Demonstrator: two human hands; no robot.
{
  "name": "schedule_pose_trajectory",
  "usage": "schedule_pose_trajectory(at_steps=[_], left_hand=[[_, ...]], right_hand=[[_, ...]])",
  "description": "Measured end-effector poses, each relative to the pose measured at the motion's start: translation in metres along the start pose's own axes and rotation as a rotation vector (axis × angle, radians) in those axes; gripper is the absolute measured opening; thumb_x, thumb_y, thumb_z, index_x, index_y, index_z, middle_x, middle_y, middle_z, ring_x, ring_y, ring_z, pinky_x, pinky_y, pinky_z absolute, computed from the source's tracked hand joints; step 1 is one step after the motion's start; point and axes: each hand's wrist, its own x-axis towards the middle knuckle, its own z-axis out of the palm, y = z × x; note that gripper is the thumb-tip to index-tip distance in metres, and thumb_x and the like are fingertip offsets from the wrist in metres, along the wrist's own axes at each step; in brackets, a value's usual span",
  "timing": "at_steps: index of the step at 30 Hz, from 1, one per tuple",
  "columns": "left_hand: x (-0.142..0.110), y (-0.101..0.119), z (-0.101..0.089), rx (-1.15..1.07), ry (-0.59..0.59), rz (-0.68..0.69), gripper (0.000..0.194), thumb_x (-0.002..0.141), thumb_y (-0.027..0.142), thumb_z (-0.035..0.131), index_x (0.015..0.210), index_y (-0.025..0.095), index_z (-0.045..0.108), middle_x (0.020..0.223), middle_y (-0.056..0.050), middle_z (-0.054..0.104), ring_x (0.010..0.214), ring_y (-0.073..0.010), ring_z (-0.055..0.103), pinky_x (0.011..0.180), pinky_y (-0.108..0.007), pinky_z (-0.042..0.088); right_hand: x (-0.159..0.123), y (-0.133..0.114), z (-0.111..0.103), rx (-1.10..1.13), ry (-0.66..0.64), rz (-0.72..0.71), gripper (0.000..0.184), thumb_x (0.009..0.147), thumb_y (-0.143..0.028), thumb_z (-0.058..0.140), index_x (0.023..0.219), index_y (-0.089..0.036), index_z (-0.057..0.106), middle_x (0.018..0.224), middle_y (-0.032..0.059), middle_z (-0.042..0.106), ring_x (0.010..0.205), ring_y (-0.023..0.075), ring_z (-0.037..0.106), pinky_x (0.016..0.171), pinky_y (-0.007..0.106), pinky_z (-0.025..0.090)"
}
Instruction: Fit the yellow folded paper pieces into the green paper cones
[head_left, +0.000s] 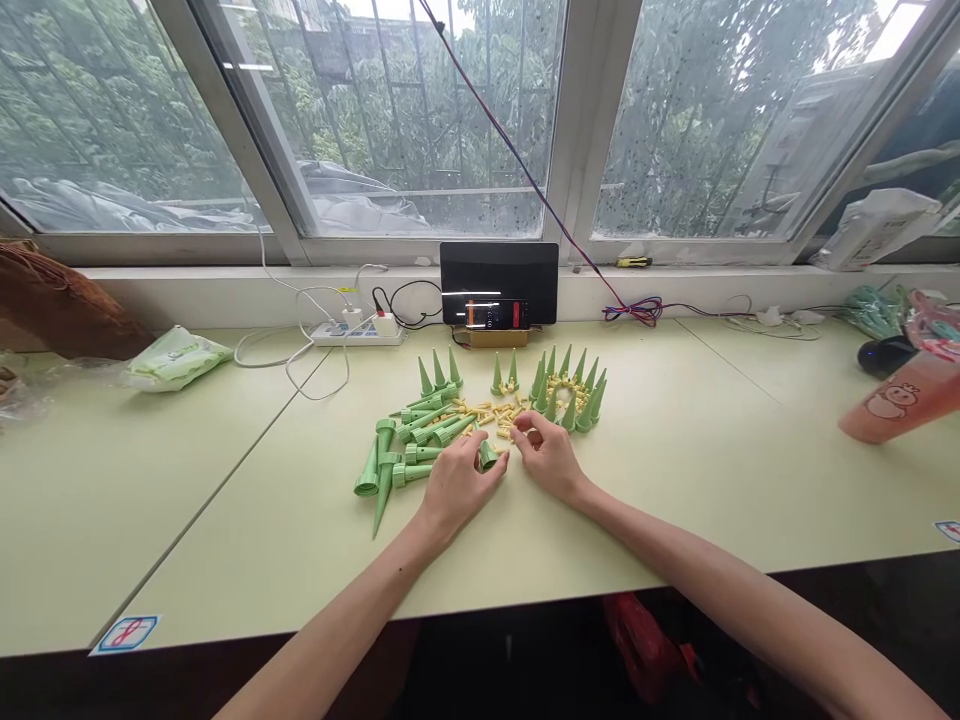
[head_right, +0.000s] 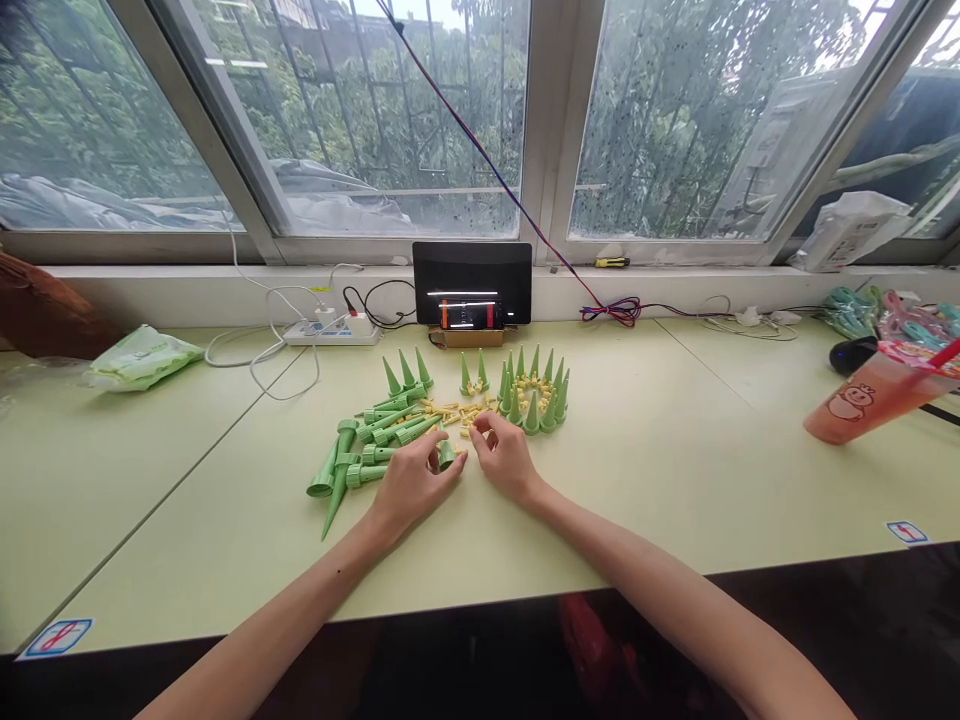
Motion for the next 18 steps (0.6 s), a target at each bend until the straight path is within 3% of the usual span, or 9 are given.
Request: schedule_pose_trajectory(at_steps=[11, 18], left_hand=[[-0.0002, -0.0036, 0.0042, -0.099, 0.036, 0.047, 0.019, 0.09, 0.033, 0.056, 0.099, 0.017, 0.063, 0.078, -0.002, 0.06, 0.063, -0.0146, 0.052, 0.061, -0.027, 0.041], [0.0014, 0.0024, 0.0029, -0.201, 0.097, -0.06, 0.021, 0.088, 0.035, 0.058, 0.101, 0.018, 0.061, 0.076, 0.001, 0.057, 0.056, -0.0113, 0.047, 0.058, -0.025, 0.041]], right_hand=[[-0.0011, -0.0014, -0.0026, 0.117, -0.06, 0.076, 0.023, 0.09, -0.042, 0.057, 0.089, -0.019, 0.059, 0.084, 0.0035, 0.064, 0.05, 0.0111, 0.053, 0.045, 0.026, 0.042], [-0.002, -0.0031, -0.0045, 0.142, -0.077, 0.086, 0.023, 0.091, -0.042, 0.057, 0.088, -0.019, 0.058, 0.082, 0.0022, 0.061, 0.049, 0.0102, 0.05, 0.044, 0.025, 0.037]])
